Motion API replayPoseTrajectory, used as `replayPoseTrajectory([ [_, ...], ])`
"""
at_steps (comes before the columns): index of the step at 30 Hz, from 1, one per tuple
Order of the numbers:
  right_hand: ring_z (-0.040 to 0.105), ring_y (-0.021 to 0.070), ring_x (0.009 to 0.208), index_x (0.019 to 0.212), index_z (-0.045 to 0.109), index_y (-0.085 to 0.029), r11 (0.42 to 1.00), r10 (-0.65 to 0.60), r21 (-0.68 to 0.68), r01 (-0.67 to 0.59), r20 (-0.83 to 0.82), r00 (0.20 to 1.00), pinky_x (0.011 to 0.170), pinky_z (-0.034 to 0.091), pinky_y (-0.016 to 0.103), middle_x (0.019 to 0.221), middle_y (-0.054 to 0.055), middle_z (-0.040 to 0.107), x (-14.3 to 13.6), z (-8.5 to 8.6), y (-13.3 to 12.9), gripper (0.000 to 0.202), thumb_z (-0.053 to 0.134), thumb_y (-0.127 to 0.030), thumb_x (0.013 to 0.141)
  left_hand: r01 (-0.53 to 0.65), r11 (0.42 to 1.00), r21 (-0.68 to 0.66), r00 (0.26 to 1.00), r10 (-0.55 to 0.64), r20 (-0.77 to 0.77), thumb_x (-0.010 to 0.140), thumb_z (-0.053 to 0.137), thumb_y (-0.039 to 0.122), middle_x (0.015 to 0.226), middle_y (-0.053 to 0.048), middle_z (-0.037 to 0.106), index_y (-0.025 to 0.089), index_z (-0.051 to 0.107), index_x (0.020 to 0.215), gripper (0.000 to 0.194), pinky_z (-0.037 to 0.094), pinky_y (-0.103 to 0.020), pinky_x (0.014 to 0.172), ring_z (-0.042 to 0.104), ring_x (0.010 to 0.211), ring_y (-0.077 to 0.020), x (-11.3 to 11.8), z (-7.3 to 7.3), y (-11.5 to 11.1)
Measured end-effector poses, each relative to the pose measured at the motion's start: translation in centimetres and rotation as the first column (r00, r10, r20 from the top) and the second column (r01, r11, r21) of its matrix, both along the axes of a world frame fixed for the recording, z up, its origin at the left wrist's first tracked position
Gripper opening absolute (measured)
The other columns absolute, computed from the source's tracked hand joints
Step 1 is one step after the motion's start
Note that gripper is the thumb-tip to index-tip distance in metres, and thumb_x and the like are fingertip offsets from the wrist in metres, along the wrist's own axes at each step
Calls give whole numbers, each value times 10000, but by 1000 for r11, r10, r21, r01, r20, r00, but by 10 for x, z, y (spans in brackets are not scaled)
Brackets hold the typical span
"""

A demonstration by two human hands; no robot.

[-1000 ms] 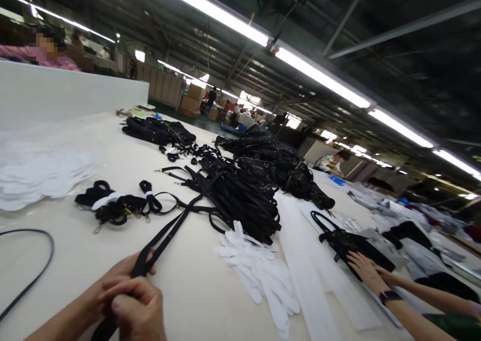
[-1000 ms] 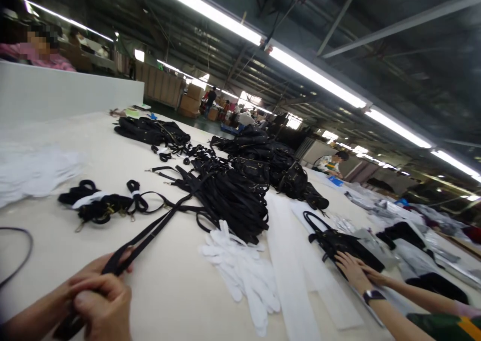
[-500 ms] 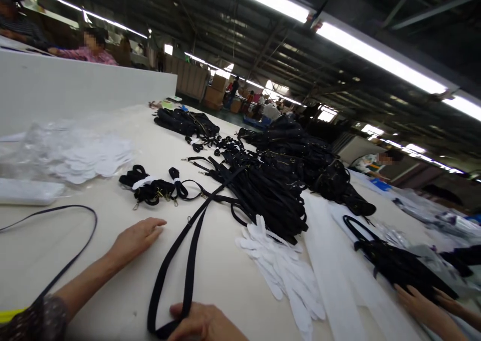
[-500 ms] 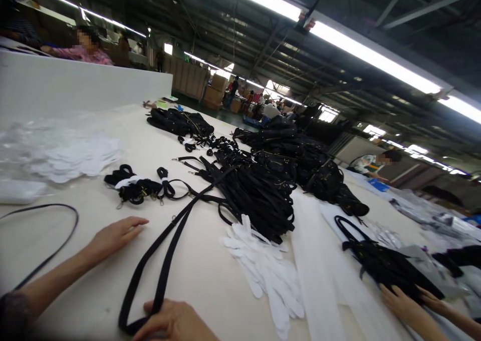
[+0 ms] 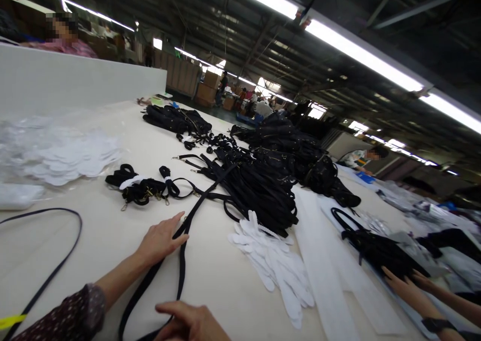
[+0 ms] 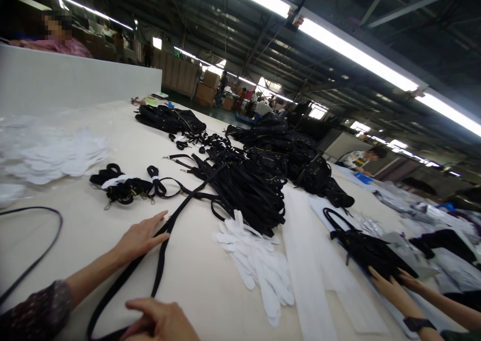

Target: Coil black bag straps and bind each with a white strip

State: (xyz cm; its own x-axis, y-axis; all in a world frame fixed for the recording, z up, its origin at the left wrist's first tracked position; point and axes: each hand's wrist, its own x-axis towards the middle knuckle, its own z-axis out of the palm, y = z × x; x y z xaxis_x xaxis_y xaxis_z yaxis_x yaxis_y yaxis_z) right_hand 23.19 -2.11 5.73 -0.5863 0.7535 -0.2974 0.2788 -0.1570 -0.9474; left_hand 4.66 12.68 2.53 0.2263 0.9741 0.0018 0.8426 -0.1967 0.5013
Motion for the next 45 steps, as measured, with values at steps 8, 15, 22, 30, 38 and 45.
replayPoseTrajectory([
  [8, 676, 159, 610, 1039, 744, -179, 892, -446, 5, 453, -157, 881, 613, 534, 283, 867, 82, 764, 11, -44, 9, 455, 717, -551, 778, -76, 994, 79, 992, 84, -94, 851, 549, 464, 1505, -161, 494, 186, 598, 1251, 489, 266, -564, 1119, 326, 1437, -362, 17, -10, 31],
  [15, 676, 146, 625, 1048, 733, -170, 879, -472, -28, 476, -190, 861, 618, 536, 272, 897, 90, 756, 13, -46, 10, 539, 739, -613, 742, -38, 995, 88, 991, 49, -128, 770, 539, 214, 1411, -104, 591, 219, 648, 980, 237, 335, -491, 1084, 399, 1402, -305, 18, -4, 32],
  [22, 678, 152, 641, 1031, 732, -164, 894, -442, -24, 447, -195, 875, 646, 559, 293, 910, 81, 750, 13, -43, 11, 518, 723, -604, 757, 12, 999, 51, 990, -4, -143, 869, 454, 285, 954, -29, 780, 296, 630, 1045, 249, 481, -339, 690, 716, 867, -258, -27, 29, 13],
  [30, 685, 151, 696, 1041, 739, -194, 889, -398, 220, 402, -64, 915, 677, 560, 280, 918, 47, 752, 26, -23, 34, 257, 603, -351, 889, 240, 946, 216, 963, -205, -174, 922, 438, 225, 1040, -21, 777, 298, 697, 1059, 301, 467, -392, 932, 691, 980, -253, -70, 24, -41],
  [38, 675, 155, 1019, 1123, 701, -237, 680, -359, 731, -63, 407, 840, 924, 502, 268, 1131, 22, 730, 21, -2, 125, 299, 478, -164, 938, 95, 960, 263, 992, -69, -105, 887, 517, 260, 1400, -21, 628, 303, 492, 1381, 496, 415, -380, 1032, 582, 1257, -239, -87, -23, -80],
  [45, 584, 198, 1129, 1230, 639, -312, 591, -313, 731, -340, 597, 739, 931, 425, 342, 1280, 9, 655, -20, -3, 206, 454, 405, -70, 925, -5, 961, 277, 992, 39, -118, 855, 586, 368, 1522, -31, 501, 316, 609, 1143, 293, 395, -429, 1066, 435, 1400, -255, -93, -17, -101],
])
